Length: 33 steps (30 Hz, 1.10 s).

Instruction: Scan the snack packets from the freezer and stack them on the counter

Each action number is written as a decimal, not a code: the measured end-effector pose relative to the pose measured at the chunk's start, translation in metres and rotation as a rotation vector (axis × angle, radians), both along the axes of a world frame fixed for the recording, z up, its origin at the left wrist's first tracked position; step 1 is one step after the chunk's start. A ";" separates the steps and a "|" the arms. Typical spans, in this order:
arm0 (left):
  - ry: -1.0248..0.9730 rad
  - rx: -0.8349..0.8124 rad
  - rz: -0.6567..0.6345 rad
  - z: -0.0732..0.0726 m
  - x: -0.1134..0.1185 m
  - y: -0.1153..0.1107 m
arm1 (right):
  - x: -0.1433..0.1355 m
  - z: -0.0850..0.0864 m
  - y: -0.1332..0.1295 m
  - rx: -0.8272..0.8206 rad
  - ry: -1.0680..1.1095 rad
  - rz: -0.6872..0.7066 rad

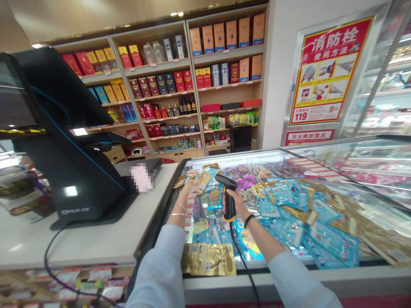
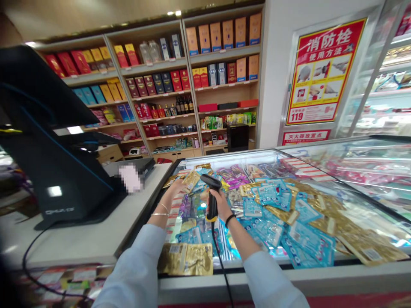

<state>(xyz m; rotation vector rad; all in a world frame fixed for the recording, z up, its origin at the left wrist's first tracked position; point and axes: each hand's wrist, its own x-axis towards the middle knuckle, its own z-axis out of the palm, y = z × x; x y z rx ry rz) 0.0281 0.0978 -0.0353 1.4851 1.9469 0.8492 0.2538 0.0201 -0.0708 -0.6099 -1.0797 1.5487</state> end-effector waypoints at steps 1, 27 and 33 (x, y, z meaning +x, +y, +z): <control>-0.058 0.014 0.004 0.002 -0.003 -0.006 | 0.000 0.001 -0.001 -0.003 0.007 -0.010; -1.059 0.656 0.229 -0.030 0.035 -0.063 | -0.009 0.009 -0.032 -0.011 0.010 0.208; -0.761 0.680 0.279 -0.018 0.037 -0.072 | -0.006 0.011 -0.034 0.019 0.007 0.189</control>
